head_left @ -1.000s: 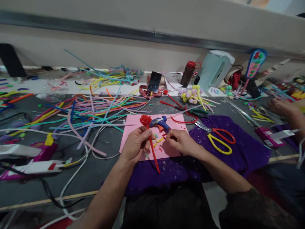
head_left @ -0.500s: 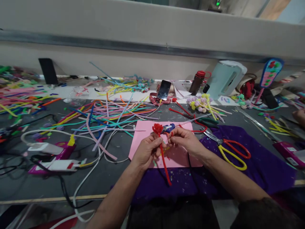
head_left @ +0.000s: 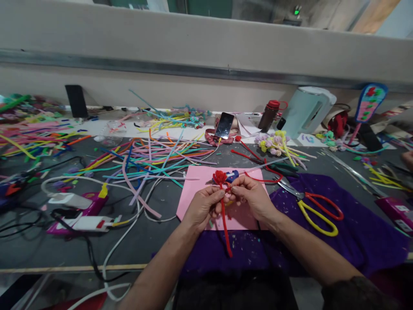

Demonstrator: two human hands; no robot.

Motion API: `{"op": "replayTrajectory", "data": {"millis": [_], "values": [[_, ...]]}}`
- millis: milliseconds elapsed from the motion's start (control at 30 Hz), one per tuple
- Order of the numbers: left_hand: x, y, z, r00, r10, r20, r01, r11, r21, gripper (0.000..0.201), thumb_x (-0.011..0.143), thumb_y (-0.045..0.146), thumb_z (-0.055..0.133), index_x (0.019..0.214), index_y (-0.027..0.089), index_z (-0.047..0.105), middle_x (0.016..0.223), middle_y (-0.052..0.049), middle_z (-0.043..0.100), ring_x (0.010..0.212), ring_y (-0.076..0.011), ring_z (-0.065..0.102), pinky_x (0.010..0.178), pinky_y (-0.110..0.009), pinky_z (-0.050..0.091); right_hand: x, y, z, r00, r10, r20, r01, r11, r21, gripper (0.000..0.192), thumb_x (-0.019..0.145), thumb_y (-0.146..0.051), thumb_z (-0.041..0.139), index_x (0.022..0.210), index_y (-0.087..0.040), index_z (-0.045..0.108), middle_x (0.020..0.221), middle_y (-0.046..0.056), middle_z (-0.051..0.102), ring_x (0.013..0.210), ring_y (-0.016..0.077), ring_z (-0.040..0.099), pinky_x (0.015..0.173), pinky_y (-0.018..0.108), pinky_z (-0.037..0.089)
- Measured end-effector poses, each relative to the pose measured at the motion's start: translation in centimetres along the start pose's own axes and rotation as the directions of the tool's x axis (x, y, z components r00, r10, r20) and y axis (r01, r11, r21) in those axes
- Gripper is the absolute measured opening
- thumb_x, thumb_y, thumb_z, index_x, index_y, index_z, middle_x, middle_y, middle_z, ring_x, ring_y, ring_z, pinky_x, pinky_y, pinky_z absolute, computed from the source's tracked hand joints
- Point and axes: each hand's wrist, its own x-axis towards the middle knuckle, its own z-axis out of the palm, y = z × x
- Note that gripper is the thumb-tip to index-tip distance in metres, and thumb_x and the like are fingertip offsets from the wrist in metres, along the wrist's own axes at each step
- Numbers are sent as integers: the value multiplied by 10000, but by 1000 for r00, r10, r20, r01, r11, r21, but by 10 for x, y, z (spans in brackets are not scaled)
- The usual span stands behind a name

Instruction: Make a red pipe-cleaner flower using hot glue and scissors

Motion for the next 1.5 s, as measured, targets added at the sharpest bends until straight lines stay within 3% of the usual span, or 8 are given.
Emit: {"op": "replayTrajectory", "data": {"millis": [300, 600, 800, 967, 1067, 1167, 1300, 1500], "values": [[-1, -2, 2, 998, 51, -21, -51, 998, 22, 242, 682, 357, 609, 667, 118, 575, 416, 25, 505, 287, -27, 362, 318, -143, 224, -3, 5, 5, 1000, -21, -16, 21, 999, -38, 152, 669, -271, 645, 732, -149, 579, 607, -14, 609, 490, 71, 501, 473, 188, 375], [-4, 2, 2, 999, 13, 34, -12, 1000, -7, 189, 678, 295, 606, 674, 109, 571, 621, -31, 619, 311, -11, 384, 309, -145, 214, -1, 5, -8, 959, 161, 232, -193, 974, 120, 203, 670, -308, 652, 757, -131, 605, 645, 10, 618, 419, 42, 477, 368, 143, 325], [-3, 2, 2, 998, -32, 56, 34, 999, -19, 174, 675, 284, 598, 692, 112, 572, 552, -3, 583, 293, -11, 355, 294, -143, 205, 0, 5, -11, 967, 177, 184, -186, 982, 34, 219, 661, -323, 661, 678, -125, 567, 595, -5, 594, 385, 37, 455, 320, 129, 280], [-1, 2, 1, 996, -38, 79, 40, 999, -20, 198, 695, 286, 574, 620, 103, 569, 486, 10, 531, 273, -9, 313, 282, -153, 198, -8, -1, -9, 990, -112, 90, 129, 966, -225, 121, 720, -267, 606, 774, -160, 599, 693, 1, 598, 550, 76, 524, 507, 191, 414], [1, 0, 0, 997, -51, 65, 53, 998, -32, 183, 689, 283, 580, 626, 112, 564, 497, 8, 537, 290, -18, 343, 294, -155, 220, -12, -5, -8, 927, -340, 156, 372, 796, -478, 98, 745, -221, 569, 817, -181, 622, 771, 27, 601, 681, 116, 550, 614, 240, 434], [2, -2, -2, 996, -62, 67, 64, 997, -32, 188, 679, 291, 592, 623, 115, 558, 526, -4, 560, 297, -20, 359, 298, -155, 225, -13, -6, -10, 860, -431, 273, 501, 613, -610, 103, 773, -195, 525, 812, -186, 620, 745, 33, 597, 704, 129, 551, 646, 259, 433], [1, -2, -1, 993, -83, 80, 81, 996, 21, 224, 663, 321, 614, 616, 107, 567, 496, -9, 559, 281, -13, 342, 288, -150, 188, -10, -14, -19, 830, -448, 332, 542, 509, -669, 114, 795, -200, 496, 819, -187, 607, 791, 46, 595, 758, 142, 548, 688, 278, 433], [-3, 1, 5, 986, -151, 74, 136, 975, 177, 251, 655, 336, 606, 546, 116, 551, 394, 11, 513, 220, -18, 278, 254, -164, 127, -4, -31, -42, 854, -442, 274, 499, 551, -669, 89, 783, -198, 520, 773, -179, 606, 804, 38, 563, 799, 150, 532, 734, 294, 420]]}}
